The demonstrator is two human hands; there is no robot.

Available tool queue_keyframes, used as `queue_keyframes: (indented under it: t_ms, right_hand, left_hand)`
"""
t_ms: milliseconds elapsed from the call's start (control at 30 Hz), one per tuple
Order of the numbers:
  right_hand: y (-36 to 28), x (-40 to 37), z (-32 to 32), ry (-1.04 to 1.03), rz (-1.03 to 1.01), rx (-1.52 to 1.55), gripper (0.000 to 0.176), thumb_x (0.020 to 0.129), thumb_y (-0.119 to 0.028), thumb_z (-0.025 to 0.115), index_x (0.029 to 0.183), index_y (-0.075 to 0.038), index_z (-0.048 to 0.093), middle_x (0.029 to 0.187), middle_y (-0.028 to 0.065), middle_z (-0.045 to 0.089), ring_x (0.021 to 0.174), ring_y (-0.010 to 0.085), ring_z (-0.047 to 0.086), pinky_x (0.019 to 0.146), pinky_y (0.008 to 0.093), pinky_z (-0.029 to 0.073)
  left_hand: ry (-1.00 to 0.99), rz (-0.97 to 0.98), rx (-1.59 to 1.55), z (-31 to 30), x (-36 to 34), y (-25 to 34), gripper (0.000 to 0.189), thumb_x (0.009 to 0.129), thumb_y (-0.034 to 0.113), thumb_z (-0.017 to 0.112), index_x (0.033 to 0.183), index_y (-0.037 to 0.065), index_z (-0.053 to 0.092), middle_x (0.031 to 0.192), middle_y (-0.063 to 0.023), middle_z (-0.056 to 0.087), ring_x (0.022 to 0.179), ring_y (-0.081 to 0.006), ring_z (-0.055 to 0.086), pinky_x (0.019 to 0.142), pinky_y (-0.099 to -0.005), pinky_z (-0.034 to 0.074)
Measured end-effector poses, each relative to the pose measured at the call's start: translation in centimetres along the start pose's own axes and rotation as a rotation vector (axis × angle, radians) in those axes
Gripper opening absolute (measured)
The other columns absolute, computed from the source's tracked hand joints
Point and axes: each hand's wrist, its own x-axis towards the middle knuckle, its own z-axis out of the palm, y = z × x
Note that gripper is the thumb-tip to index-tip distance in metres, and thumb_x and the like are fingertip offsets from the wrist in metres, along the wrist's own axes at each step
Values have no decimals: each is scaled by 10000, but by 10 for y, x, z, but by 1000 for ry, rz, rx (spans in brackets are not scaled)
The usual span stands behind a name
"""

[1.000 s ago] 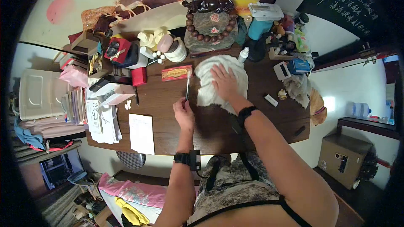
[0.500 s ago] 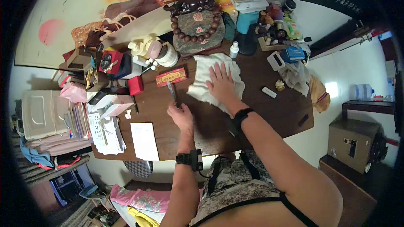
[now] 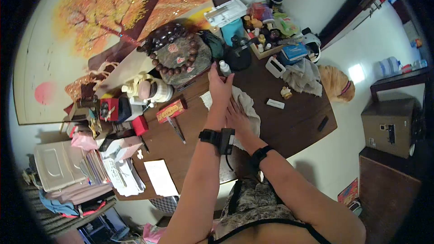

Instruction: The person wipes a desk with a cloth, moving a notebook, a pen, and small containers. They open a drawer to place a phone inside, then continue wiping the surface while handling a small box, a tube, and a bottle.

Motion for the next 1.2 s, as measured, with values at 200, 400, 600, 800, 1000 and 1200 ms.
queue_keyframes:
  t_ms: [200,400,600,800,1000,1200]
  right_hand:
    - [16,37,-13,84,-52,15,479,916,-242,498,1349,-42,453,1451,116,396,1358,263,362,1143,423,280]
    - [16,73,-18,13,-53,-31,533,909,-246,480,1389,-26,407,1487,128,345,1399,264,294,1145,437,254]
    - [17,124,7,74,-10,-31,532,942,-272,458,1408,-28,379,1511,122,307,1411,253,270,1137,424,265]
    - [17,139,19,99,37,41,537,938,-284,469,1402,-28,380,1524,120,275,1418,245,252,1133,416,269]
    - [16,104,1,99,-31,-51,574,892,-304,524,1370,-5,416,1490,133,336,1401,257,284,1150,439,225]
    - [12,22,-26,43,-13,-73,588,875,-322,542,1361,-6,441,1485,141,347,1396,279,289,1165,479,166]
  left_hand:
    - [86,171,20,20,18,-34,309,814,121,718,1082,22,599,971,-150,617,916,-298,613,802,-376,488]
    - [213,78,261,-56,-8,-12,262,882,120,655,1098,3,562,988,-163,580,901,-312,583,773,-390,471]
    - [248,-19,167,-90,-20,-60,257,880,126,654,1072,-7,549,992,-176,579,891,-334,578,784,-393,461]
    - [214,-119,220,-97,-20,-69,221,886,121,628,1028,-19,532,961,-178,606,869,-319,587,803,-397,453]
    - [223,-134,284,-107,-17,-67,237,871,115,649,1020,-25,528,960,-190,597,876,-340,585,806,-407,450]
    - [227,-112,212,-103,-18,-75,257,861,103,662,1041,-26,531,967,-182,598,881,-335,584,819,-397,450]
